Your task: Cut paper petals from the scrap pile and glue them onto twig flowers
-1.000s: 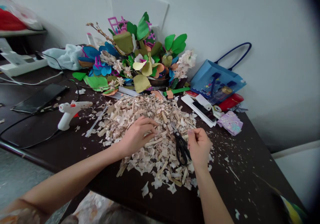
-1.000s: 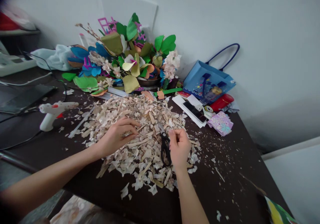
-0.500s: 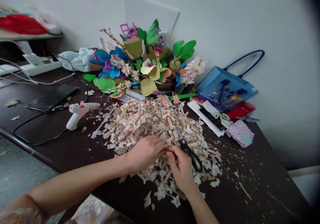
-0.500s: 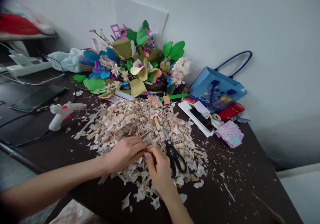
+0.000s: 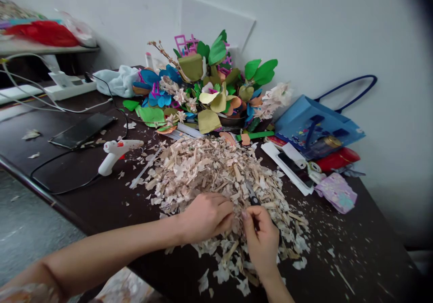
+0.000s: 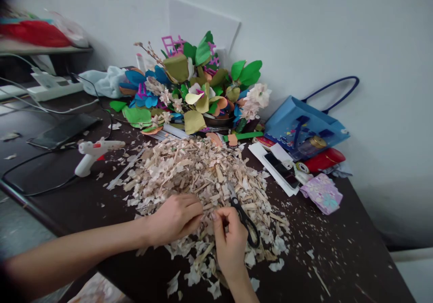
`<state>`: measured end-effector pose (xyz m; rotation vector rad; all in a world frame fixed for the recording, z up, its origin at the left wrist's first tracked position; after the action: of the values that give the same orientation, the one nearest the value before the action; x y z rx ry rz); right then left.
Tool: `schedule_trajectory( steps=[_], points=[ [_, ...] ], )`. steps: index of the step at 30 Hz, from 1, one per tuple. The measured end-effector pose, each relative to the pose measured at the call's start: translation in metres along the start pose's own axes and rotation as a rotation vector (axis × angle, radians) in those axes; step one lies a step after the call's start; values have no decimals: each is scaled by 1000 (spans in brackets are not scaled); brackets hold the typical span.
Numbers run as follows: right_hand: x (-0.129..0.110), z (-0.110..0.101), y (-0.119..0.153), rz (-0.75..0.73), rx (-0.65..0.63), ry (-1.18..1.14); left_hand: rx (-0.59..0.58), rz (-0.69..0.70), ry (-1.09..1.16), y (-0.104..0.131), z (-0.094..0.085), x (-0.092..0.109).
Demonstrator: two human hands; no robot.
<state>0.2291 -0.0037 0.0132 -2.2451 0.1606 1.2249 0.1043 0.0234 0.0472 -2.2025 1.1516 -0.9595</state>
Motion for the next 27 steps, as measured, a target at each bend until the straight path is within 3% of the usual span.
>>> schedule_trajectory(
  steps=[8, 13, 16, 27],
  points=[
    [6, -8, -18, -51, -20, 155, -73, -62, 97, 7, 8, -3],
    [8, -30, -35, -77, 32, 293, -110, -73, 134, 6, 9, 0],
    [12, -38, -42, -59, -48, 393, -108, -60, 128, 6, 7, 2],
    [70, -57, -39, -9, -249, 652, -164, -11, 113, 10, 11, 8]
  ],
)
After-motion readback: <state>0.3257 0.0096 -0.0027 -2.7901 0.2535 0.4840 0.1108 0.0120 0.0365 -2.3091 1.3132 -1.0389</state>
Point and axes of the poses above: each hand's wrist, its own y-axis away from the middle knuckle, its own z-axis out of the palm, x = y × z, the point moved 8 cm from there along -y, towards the middle knuckle, and after that the axes turned 15 degrees about x, right-handed, at the moved point
